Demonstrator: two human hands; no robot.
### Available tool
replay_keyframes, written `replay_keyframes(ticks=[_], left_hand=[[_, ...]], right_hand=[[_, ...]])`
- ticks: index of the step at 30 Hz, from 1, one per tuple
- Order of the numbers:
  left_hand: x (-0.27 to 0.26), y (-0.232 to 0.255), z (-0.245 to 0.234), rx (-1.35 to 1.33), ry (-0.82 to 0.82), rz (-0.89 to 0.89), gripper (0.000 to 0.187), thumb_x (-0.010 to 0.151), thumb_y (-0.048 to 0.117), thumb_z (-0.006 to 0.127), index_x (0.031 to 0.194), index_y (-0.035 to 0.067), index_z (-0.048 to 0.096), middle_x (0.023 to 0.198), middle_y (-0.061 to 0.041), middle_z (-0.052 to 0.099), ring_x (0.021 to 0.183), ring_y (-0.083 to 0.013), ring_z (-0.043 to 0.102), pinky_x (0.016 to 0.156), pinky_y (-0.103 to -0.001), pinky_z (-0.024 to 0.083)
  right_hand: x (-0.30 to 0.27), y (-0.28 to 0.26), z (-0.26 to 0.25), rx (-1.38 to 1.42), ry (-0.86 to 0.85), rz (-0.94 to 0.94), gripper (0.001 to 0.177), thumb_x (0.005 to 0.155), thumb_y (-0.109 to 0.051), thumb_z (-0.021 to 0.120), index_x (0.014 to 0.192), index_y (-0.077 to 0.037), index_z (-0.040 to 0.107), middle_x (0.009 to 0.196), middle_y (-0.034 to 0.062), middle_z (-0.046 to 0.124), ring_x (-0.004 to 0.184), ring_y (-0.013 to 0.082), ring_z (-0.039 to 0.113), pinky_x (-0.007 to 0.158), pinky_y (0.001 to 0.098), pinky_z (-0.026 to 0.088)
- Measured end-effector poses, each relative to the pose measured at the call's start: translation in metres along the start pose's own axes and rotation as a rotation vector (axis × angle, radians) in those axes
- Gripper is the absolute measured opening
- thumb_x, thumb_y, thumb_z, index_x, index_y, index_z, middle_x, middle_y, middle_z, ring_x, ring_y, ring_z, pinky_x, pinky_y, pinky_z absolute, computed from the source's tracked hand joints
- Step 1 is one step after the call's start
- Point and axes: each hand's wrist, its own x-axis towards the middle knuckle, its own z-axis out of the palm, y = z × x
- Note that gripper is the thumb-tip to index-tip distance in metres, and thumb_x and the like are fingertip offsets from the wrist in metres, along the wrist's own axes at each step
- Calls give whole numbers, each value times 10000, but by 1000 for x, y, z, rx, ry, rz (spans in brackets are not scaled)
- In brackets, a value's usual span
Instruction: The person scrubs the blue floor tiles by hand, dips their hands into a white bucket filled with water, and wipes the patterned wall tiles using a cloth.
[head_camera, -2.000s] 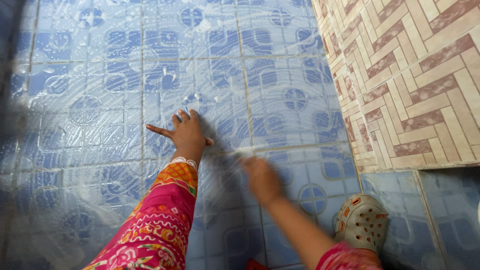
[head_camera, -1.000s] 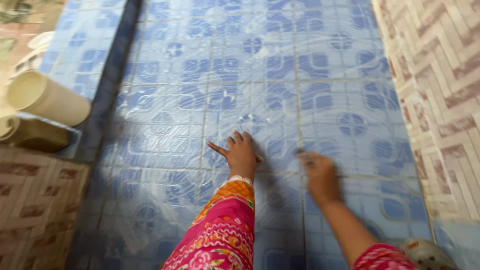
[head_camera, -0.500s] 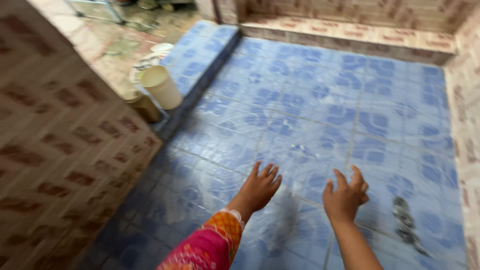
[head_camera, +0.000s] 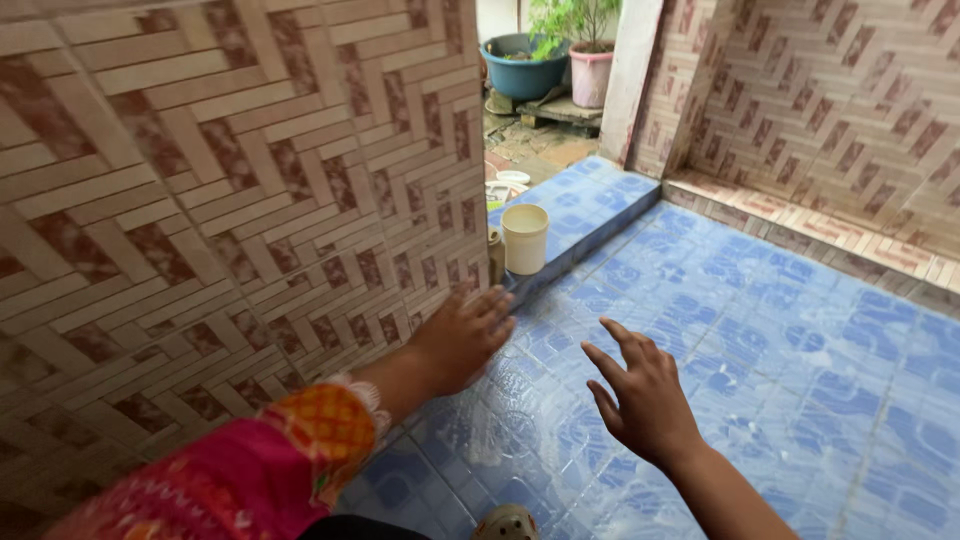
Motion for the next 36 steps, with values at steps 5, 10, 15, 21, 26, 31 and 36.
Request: replay_keyframes(ticks=[5,10,15,21,26,31,36], left_hand=[[-49,-16,6,-93,-77,-179,732,908,420,591,1518,73,380,1600,-165,316,1501,-295,247,1174,-591,205],[-39,-10,25,-164,50,-167,694,882,403,624,1475,103,426,1601,-148,330,1501,-283,262,1177,-575,211],[-14,0,16,-180,123,-105,665,875,379,639,1444,83,463,1578,-173,365,1477,-308,288,1155,-592,233],[68,11,-7,-11,33,153,626,857,379,654,1386,71,525,1583,-212,406,1448,-357,322,1122,-612,264],[183,50,17,40,18,211,615,849,401,653,1365,80,557,1497,-206,461,1436,-343,347,1116,-617,277],[227,89,94,79,-10,239,546,881,410,629,1308,71,610,1489,-222,488,1437,-360,358,1128,-626,267],[196,123,146,110,-178,419,493,901,384,604,1269,57,639,1512,-241,451,1462,-368,310,1138,-639,234]], right_hand=[[53,3,-17,-152,-327,-242,618,831,-290,726,1421,-178,580,1619,145,344,1335,348,436,984,503,430],[85,38,-53,-396,-470,-406,555,847,-259,703,1381,-147,598,1602,139,325,1354,324,441,1015,489,429],[93,70,-87,-556,-730,-525,515,876,-290,678,1373,-172,605,1625,104,343,1381,291,409,1013,490,411],[100,135,-77,-495,-700,-649,411,869,-303,684,1251,-154,655,1576,102,393,1304,265,468,939,480,457],[93,186,-17,-433,-640,-490,372,840,-315,724,1179,-163,700,1586,111,383,1314,265,482,906,462,486],[54,197,30,-398,-859,-309,401,812,-394,780,1142,-174,726,1639,124,302,1333,289,464,934,474,476],[27,183,50,-276,-972,-428,439,821,-417,787,1168,-159,713,1623,141,307,1345,308,452,962,491,456]])
